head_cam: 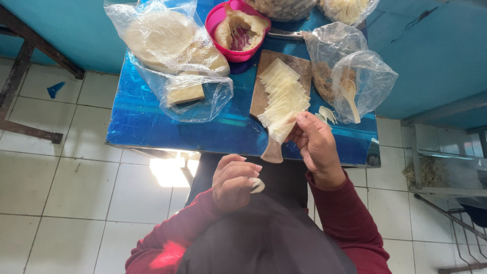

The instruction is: The person takes thin square dough wrappers, places a scoop of brown filling from a pink container onto a wrapper, and folds the wrapper over the filling by hand, setting the folded pastry on a wooden board with others. They repeat this for several wrappers, occasionally pressing the edges together to seal.

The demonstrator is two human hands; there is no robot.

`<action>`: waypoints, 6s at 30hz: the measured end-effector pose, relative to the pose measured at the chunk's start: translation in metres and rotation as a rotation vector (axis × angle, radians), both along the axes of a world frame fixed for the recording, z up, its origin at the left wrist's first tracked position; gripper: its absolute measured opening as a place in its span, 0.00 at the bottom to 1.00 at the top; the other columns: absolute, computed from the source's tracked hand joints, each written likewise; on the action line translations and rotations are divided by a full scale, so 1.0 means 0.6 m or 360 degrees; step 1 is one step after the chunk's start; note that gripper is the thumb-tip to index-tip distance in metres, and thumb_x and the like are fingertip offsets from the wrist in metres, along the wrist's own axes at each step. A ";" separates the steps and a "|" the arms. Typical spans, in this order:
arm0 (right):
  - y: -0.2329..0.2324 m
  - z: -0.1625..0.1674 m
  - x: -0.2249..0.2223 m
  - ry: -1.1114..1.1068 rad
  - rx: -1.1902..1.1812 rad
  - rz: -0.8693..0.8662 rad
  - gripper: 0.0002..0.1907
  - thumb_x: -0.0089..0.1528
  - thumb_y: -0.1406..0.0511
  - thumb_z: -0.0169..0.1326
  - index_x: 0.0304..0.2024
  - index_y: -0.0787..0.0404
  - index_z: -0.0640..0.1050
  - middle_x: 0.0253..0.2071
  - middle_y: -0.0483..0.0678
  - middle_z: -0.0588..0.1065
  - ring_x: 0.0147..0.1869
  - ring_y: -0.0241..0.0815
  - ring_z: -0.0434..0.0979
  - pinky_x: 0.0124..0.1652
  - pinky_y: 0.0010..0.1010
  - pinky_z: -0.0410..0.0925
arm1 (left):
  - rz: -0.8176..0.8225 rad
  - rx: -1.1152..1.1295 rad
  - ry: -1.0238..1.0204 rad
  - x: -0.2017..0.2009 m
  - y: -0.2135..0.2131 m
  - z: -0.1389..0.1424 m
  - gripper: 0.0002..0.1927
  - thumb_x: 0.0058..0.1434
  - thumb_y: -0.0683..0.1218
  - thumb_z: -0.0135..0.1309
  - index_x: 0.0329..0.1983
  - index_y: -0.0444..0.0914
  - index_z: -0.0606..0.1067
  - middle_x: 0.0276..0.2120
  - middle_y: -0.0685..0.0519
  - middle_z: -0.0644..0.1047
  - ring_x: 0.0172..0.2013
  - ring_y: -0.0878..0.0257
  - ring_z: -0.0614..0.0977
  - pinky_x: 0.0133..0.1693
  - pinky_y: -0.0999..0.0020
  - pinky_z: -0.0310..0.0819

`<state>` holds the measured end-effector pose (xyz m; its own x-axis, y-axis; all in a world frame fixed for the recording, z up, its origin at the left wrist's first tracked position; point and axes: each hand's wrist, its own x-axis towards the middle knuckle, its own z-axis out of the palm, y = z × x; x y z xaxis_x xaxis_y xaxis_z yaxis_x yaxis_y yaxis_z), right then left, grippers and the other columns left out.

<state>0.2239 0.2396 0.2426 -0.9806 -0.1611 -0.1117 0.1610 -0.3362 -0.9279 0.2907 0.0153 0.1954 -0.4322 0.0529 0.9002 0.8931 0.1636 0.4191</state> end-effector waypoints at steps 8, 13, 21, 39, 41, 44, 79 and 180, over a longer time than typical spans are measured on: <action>-0.036 0.001 0.002 0.0670 0.1579 -0.0213 0.08 0.63 0.69 0.58 0.44 0.66 0.82 0.38 0.49 0.80 0.31 0.35 0.74 0.33 0.26 0.68 | 0.0053 0.0019 -0.0169 0.000 0.004 -0.005 0.17 0.66 0.34 0.56 0.51 0.39 0.64 0.37 0.49 0.79 0.36 0.56 0.84 0.43 0.59 0.81; -0.027 0.005 -0.009 0.0662 0.1692 -0.0293 0.11 0.62 0.68 0.59 0.47 0.65 0.82 0.38 0.50 0.79 0.30 0.32 0.74 0.32 0.24 0.68 | 0.0072 0.0044 -0.0288 0.004 0.006 -0.013 0.17 0.65 0.32 0.57 0.51 0.38 0.64 0.39 0.45 0.78 0.36 0.54 0.84 0.37 0.64 0.81; -0.010 0.004 -0.033 0.0413 0.1701 -0.0247 0.07 0.60 0.65 0.62 0.38 0.63 0.82 0.28 0.43 0.79 0.27 0.30 0.73 0.29 0.24 0.67 | 0.0034 0.0086 -0.0338 0.005 0.008 -0.020 0.16 0.67 0.33 0.55 0.52 0.37 0.64 0.39 0.43 0.78 0.35 0.54 0.84 0.35 0.65 0.83; 0.037 0.013 -0.034 0.0741 0.1824 -0.0533 0.08 0.61 0.66 0.64 0.40 0.63 0.82 0.35 0.47 0.78 0.36 0.37 0.75 0.38 0.30 0.68 | 0.0100 0.0100 -0.0464 0.005 0.002 -0.006 0.16 0.67 0.32 0.54 0.54 0.36 0.65 0.41 0.42 0.77 0.35 0.54 0.84 0.34 0.64 0.81; 0.068 0.025 -0.021 0.0515 0.1847 -0.0642 0.09 0.61 0.65 0.64 0.42 0.62 0.82 0.35 0.46 0.79 0.35 0.38 0.73 0.36 0.30 0.66 | 0.0112 0.0103 -0.0570 0.006 0.001 0.001 0.15 0.68 0.33 0.54 0.54 0.36 0.66 0.41 0.42 0.78 0.36 0.54 0.84 0.36 0.65 0.81; 0.100 0.025 -0.001 0.0206 0.2001 -0.0558 0.12 0.58 0.63 0.66 0.42 0.60 0.82 0.35 0.47 0.79 0.35 0.44 0.74 0.37 0.33 0.67 | 0.0106 0.0098 -0.0790 0.008 0.003 0.009 0.13 0.69 0.36 0.56 0.53 0.36 0.69 0.42 0.44 0.78 0.37 0.56 0.84 0.39 0.68 0.80; 0.123 -0.002 -0.030 0.0901 0.2099 -0.0218 0.09 0.62 0.69 0.60 0.44 0.63 0.82 0.42 0.52 0.81 0.42 0.39 0.80 0.42 0.29 0.72 | 0.0691 -0.0458 -0.0795 -0.198 -0.121 0.062 0.12 0.68 0.38 0.54 0.53 0.35 0.78 0.43 0.41 0.80 0.44 0.47 0.81 0.46 0.58 0.75; 0.042 0.008 -0.094 0.1672 0.3162 -0.0065 0.37 0.54 0.77 0.49 0.59 0.36 0.82 0.74 0.46 0.64 0.71 0.49 0.56 0.59 0.42 0.48 | 0.0315 -0.1470 -0.0594 -0.301 0.063 -0.015 0.40 0.62 0.53 0.47 0.73 0.25 0.58 0.75 0.33 0.53 0.76 0.40 0.47 0.68 0.28 0.30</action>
